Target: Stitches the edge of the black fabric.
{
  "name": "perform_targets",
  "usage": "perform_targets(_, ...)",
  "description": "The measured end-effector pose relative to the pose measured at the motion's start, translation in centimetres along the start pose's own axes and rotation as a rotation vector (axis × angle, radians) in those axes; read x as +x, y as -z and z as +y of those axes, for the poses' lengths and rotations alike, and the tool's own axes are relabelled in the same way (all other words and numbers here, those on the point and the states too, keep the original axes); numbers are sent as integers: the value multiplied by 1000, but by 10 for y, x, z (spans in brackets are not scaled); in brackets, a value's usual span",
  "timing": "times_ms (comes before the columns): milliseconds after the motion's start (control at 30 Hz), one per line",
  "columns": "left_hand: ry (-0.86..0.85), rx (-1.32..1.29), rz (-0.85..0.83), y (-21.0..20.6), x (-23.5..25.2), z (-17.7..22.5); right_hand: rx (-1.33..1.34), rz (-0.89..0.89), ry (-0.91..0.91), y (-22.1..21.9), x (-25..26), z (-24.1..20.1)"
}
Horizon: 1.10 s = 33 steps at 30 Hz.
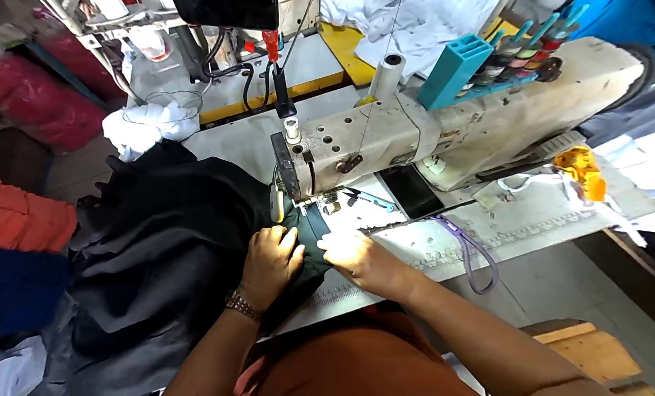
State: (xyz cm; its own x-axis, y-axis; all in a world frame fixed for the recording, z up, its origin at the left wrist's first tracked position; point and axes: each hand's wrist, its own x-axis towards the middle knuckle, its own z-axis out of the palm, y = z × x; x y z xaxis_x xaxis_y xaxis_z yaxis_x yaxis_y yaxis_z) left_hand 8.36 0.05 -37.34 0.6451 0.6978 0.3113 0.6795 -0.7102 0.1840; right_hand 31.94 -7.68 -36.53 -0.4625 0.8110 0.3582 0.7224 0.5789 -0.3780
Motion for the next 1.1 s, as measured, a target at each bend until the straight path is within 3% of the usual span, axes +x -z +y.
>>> perform_targets(433, -29, -18, 22, -5, 40, -33, 17, 52, -74, -12, 27, 17)
perform_targets(700, -62, -45, 177, -7, 52, -51, 187, 48, -234, -17, 32, 22)
perform_targets(833, -3, -132, 61, 40, 23, -2, 232, 56, -198, -13, 31, 24)
perform_targets(967, -226, -323, -192, 65, -9, 66, 122, 49, -18, -15, 22, 22)
perform_targets(1100, -242, -263, -153, 46, -14, 57, 5, -9, 76, -2, 7, 11)
